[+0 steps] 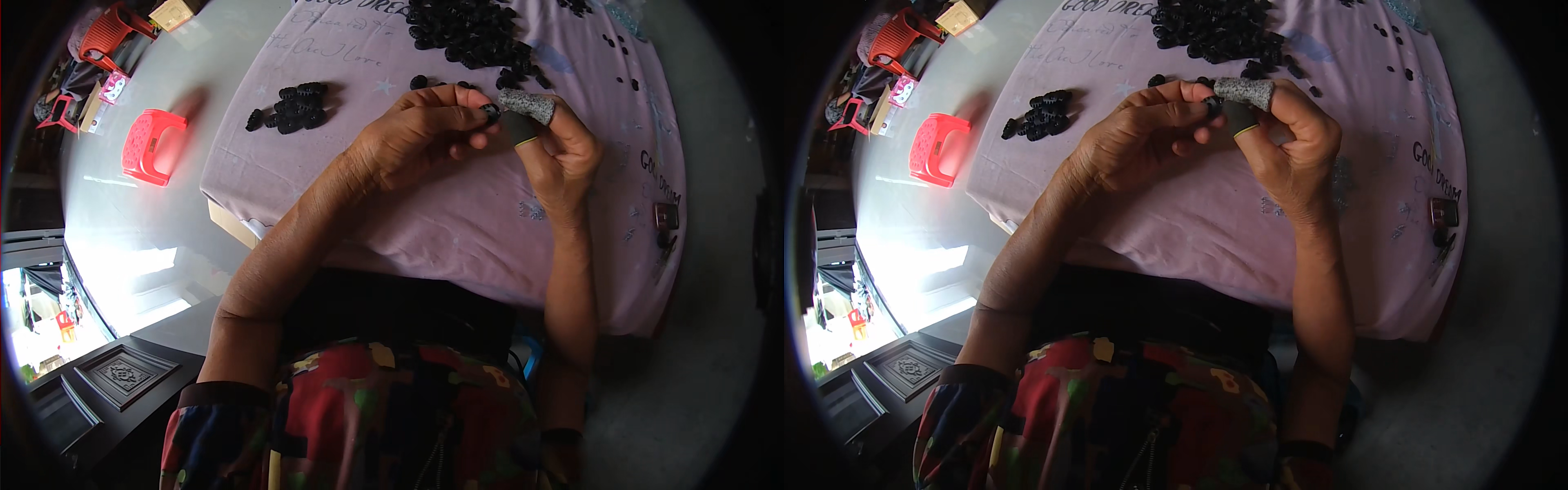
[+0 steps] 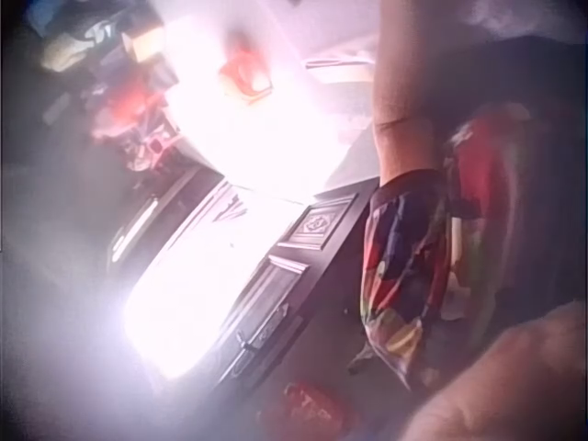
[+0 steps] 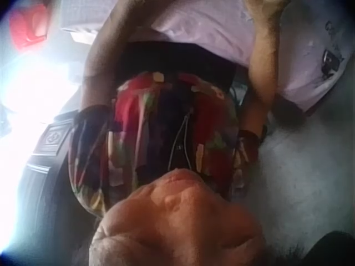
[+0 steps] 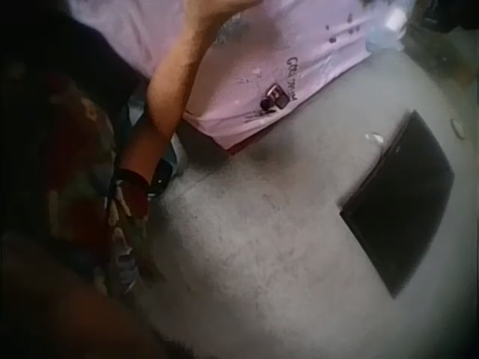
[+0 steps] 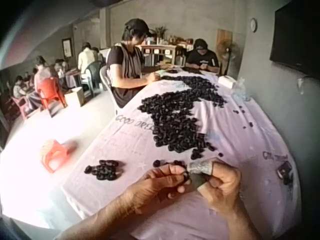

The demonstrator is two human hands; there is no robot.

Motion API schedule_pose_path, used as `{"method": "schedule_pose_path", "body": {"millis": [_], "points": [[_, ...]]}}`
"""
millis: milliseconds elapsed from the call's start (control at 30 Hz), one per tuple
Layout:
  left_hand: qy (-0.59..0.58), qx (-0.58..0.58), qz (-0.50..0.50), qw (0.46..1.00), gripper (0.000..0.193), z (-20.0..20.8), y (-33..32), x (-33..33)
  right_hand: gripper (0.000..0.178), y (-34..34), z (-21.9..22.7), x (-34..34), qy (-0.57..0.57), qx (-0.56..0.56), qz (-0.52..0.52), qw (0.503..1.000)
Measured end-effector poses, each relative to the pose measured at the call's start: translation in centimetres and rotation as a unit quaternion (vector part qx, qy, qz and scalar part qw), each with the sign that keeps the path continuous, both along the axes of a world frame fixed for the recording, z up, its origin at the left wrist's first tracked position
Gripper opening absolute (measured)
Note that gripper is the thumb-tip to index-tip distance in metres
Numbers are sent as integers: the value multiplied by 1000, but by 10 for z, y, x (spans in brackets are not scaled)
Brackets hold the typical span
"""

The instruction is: Sorting and inspecting small black plastic parts on a table.

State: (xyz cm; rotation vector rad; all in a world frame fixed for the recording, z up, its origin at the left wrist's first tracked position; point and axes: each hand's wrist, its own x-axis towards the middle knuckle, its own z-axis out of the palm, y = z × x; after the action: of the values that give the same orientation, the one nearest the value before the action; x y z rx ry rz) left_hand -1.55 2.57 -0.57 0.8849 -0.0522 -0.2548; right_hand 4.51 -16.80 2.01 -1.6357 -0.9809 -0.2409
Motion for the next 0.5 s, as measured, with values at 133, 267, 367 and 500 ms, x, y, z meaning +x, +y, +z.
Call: {"method": "schedule_pose_path", "body": {"millis": [133, 267, 367, 500], "points": [[-16, 26, 7, 1000, 23, -4, -2, 1, 19, 1, 3, -1, -83, -52, -33, 995], [-23, -14, 11, 1000, 23, 0, 5, 1, 18, 3, 0, 3, -94, -42, -52, 993], [-35, -57, 24, 998, 20, -7, 19, 5, 15, -1, -15, 17, -46, -49, -83, 994], [5, -98, 73, 992, 16, -6, 26, 7, 15, 4, -24, 28, -83, -191, -125, 970]]}}
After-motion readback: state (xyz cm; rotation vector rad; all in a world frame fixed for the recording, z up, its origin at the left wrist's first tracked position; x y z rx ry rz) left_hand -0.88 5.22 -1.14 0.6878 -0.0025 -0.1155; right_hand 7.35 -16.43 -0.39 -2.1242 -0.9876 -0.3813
